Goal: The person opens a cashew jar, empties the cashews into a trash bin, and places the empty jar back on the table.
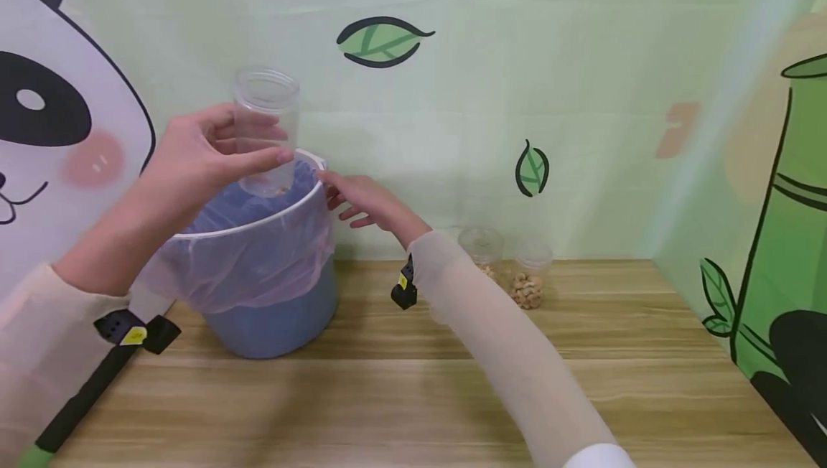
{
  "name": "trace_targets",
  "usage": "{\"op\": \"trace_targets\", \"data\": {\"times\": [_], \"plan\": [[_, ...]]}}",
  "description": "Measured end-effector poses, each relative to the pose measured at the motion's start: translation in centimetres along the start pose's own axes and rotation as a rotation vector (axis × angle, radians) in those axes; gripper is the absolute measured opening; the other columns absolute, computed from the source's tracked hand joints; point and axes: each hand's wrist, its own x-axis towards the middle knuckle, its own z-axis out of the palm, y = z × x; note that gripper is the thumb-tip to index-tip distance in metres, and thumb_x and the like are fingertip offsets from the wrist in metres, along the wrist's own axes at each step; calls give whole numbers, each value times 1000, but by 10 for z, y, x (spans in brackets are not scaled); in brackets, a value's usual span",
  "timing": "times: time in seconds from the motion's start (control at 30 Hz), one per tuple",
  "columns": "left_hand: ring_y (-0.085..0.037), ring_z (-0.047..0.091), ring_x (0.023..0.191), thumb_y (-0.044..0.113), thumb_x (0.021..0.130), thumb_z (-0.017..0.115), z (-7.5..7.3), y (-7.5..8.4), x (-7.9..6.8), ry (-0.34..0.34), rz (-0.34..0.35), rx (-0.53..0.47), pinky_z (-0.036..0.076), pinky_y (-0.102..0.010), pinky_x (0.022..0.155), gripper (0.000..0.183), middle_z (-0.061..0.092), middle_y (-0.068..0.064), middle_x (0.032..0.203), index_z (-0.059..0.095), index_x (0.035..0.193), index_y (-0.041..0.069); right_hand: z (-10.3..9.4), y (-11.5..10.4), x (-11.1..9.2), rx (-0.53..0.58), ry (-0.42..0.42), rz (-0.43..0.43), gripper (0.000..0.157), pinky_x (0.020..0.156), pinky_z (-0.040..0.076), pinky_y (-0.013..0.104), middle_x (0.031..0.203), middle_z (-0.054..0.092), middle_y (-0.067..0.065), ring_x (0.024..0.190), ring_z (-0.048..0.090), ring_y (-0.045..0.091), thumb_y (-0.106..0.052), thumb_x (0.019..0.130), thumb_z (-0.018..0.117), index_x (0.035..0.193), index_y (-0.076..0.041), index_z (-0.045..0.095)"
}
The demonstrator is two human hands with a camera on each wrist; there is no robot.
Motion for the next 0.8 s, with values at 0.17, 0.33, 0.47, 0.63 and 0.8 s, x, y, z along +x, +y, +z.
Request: {"op": "trace_targets", "data": {"times": [0.17,0.33,0.47,0.63,0.8], "plan": [[-8,68,111,36,86,83,10,3,-5,-15,8,32,55,-20,82,54,70,3,127,64,135,20,-15,11,-5,-78,-54,-70,62,95,53,45,127,70,2,114,65,24,-58,104,41,137,-9,60],[-14,67,115,38,86,83,27,3,-11,-44,10,57,56,-25,84,54,70,3,127,63,134,24,-29,33,-17,-212,-97,-127,55,95,53,43,130,69,2,118,65,23,-49,107,43,144,-10,53],[-17,63,121,39,85,83,43,-2,-15,-81,-1,43,54,-35,90,54,68,2,128,64,133,23,-38,53,-33,-386,-77,-158,47,89,56,37,126,71,2,115,66,23,-42,107,47,143,-12,55],[-18,62,121,38,84,85,65,-13,-20,-129,-9,-11,54,-40,91,60,69,1,126,60,135,22,-48,77,-60,-566,-50,-181,39,93,54,34,127,70,9,117,66,25,-27,105,55,140,-9,58],[-15,64,119,35,83,86,83,-24,-19,-184,12,-80,56,-37,89,61,69,1,125,57,135,23,-57,103,-85,-649,-17,-158,35,93,55,35,122,71,10,113,67,24,-20,103,59,135,-8,60]]}}
